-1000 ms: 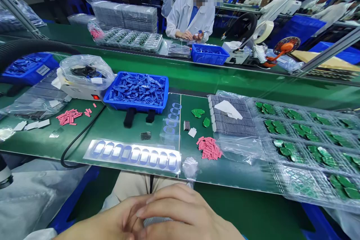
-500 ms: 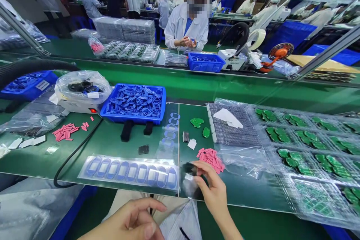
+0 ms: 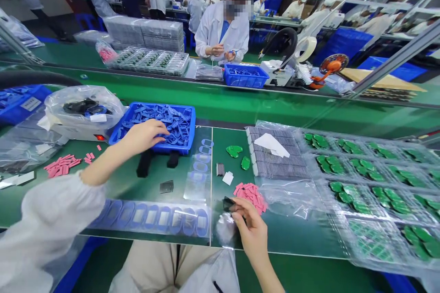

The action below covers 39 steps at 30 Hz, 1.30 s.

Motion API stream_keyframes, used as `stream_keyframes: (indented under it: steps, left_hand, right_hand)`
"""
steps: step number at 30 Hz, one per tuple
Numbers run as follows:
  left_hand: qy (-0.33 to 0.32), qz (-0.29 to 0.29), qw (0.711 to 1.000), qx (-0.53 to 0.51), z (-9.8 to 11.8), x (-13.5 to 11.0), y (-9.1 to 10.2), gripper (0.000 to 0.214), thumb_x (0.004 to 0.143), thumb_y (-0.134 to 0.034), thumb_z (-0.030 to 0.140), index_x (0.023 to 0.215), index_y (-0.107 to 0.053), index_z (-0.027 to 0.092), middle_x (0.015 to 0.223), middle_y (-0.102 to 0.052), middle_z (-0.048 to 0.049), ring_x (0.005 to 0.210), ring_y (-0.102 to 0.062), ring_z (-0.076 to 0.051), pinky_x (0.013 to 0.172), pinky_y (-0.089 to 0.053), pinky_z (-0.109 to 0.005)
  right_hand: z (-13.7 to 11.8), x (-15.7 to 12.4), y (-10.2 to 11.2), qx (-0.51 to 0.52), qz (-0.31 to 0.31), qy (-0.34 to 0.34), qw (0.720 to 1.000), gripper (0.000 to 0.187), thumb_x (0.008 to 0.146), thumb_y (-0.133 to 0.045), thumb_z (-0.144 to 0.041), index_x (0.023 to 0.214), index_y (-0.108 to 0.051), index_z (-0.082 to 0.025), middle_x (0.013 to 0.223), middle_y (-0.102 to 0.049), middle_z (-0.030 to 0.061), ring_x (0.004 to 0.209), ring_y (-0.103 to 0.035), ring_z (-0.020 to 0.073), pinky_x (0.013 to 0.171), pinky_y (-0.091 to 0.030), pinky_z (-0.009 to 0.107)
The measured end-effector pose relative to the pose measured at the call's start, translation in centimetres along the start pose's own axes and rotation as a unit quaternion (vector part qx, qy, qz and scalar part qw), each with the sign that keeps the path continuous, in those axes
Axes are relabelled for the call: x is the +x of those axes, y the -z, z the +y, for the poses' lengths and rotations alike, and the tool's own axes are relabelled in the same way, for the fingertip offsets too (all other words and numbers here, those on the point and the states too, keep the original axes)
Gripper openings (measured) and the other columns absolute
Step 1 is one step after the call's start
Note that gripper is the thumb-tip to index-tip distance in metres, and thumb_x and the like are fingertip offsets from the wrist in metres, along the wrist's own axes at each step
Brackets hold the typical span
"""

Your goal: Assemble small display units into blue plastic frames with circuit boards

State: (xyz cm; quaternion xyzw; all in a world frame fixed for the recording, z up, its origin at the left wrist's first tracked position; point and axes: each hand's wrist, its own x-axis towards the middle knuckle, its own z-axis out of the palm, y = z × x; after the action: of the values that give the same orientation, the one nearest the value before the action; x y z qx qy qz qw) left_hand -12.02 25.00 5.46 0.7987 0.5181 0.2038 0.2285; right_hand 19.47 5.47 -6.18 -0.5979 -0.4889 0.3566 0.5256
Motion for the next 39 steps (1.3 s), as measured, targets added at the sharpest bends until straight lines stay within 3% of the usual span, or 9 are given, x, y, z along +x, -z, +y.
stream_keyframes:
  steps: [5, 12, 18, 20, 23, 25, 29, 34, 39]
  left_hand:
    - [-0.020, -0.056, 0.997, -0.040, -2.2, 2.9, 0.0, 0.013, 0.081, -0.065, 0.026, 0.075, -0.063, 0.015, 0.094, -0.067, -0.0035, 0.099, -0.059, -0.022, 0.090, -0.044, -0.047]
    - [0.022, -0.030, 0.956, -0.289, 0.2, -0.6, 0.3, 0.026, 0.071, -0.072, 0.040, 0.070, -0.062, 0.016, 0.101, -0.067, -0.0087, 0.110, -0.057, -0.029, 0.099, -0.040, -0.047]
    - [0.052, -0.049, 0.833, -0.548, 6.8, -8.3, -2.6, 0.037, 0.076, -0.063, 0.055, 0.093, -0.060, 0.022, 0.103, -0.069, -0.0053, 0.098, -0.068, -0.022, 0.083, -0.053, -0.033]
    - [0.067, -0.051, 0.786, -0.612, 8.7, -10.6, -4.3, 0.045, 0.074, -0.069, 0.049, 0.112, -0.055, 0.029, 0.096, -0.068, 0.0000, 0.093, -0.070, -0.019, 0.079, -0.054, -0.028]
    - [0.089, -0.060, 0.666, -0.738, 11.1, -13.5, -7.0, 0.050, 0.073, -0.076, 0.032, 0.120, -0.056, 0.032, 0.094, -0.067, 0.0017, 0.095, -0.069, -0.017, 0.083, -0.051, -0.024]
    - [0.081, -0.051, 0.644, -0.759, 12.4, -15.0, -8.5, 0.039, 0.075, -0.075, 0.026, 0.112, -0.063, 0.028, 0.099, -0.070, -0.0010, 0.097, -0.068, -0.016, 0.087, -0.050, -0.024]
    - [0.082, 0.015, 0.691, -0.718, 14.0, -17.5, -9.8, 0.033, 0.074, -0.074, 0.018, 0.104, -0.068, 0.031, 0.102, -0.073, 0.0008, 0.093, -0.068, -0.013, 0.079, -0.053, -0.019]
    - [0.085, 0.076, 0.872, -0.476, 13.9, -19.2, -9.3, 0.038, 0.067, -0.076, 0.010, 0.101, -0.072, 0.028, 0.092, -0.076, -0.0006, 0.078, -0.070, -0.015, 0.073, -0.057, -0.021]
    - [-0.069, 0.162, 0.939, -0.295, 13.2, -19.5, -8.2, 0.038, 0.076, -0.072, 0.020, 0.113, -0.066, 0.024, 0.093, -0.078, -0.0052, 0.082, -0.073, -0.018, 0.075, -0.059, -0.024]
  right_hand:
    - [-0.1, 0.0, 0.1, 0.015, 0.005, -0.004, 1.000, 0.022, 0.076, -0.068, -0.033, 0.096, -0.071, -0.023, 0.093, -0.072, 0.0071, 0.072, -0.067, 0.0188, 0.064, -0.057, 0.030]
    - [0.1, 0.2, 0.2, 0.026, 0.010, 0.016, 0.999, 0.024, 0.076, -0.069, -0.036, 0.094, -0.071, -0.021, 0.091, -0.073, 0.0081, 0.067, -0.068, 0.0181, 0.061, -0.058, 0.029]
    - [-0.8, 0.1, -0.4, 0.033, 0.036, 0.060, 0.997, 0.023, 0.076, -0.070, -0.035, 0.093, -0.070, -0.019, 0.081, -0.072, 0.0062, 0.061, -0.068, 0.0171, 0.057, -0.058, 0.029]
    - [-2.1, -0.8, -1.0, 0.042, 0.065, 0.084, 0.993, 0.022, 0.079, -0.069, -0.034, 0.096, -0.067, -0.019, 0.080, -0.070, 0.0046, 0.057, -0.066, 0.0151, 0.054, -0.057, 0.027]
    - [-5.4, -3.1, -2.4, 0.072, 0.084, 0.122, 0.986, 0.025, 0.087, -0.059, -0.039, 0.105, -0.062, -0.021, 0.089, -0.069, 0.0061, 0.056, -0.066, 0.0154, 0.049, -0.055, 0.028]
    - [-7.7, -4.5, -3.2, 0.093, 0.047, 0.160, 0.982, 0.029, 0.089, -0.055, -0.042, 0.110, -0.060, -0.021, 0.092, -0.070, 0.0089, 0.063, -0.070, 0.0206, 0.045, -0.055, 0.030]
    - [-10.5, -5.9, -3.9, 0.033, -0.034, 0.231, 0.972, 0.033, 0.089, -0.059, -0.038, 0.118, -0.056, -0.022, 0.086, -0.074, 0.0071, 0.064, -0.071, 0.0199, 0.051, -0.058, 0.027]
    - [-12.0, -5.4, -2.7, -0.063, -0.108, 0.279, 0.952, 0.032, 0.090, -0.055, -0.041, 0.116, -0.057, -0.022, 0.078, -0.074, 0.0023, 0.061, -0.070, 0.0150, 0.052, -0.057, 0.022]
    - [-14.0, -4.1, -1.1, -0.163, -0.185, 0.352, 0.903, 0.025, 0.092, -0.053, -0.035, 0.109, -0.060, -0.018, 0.101, -0.070, 0.0110, 0.082, -0.070, 0.0174, 0.065, -0.058, 0.025]
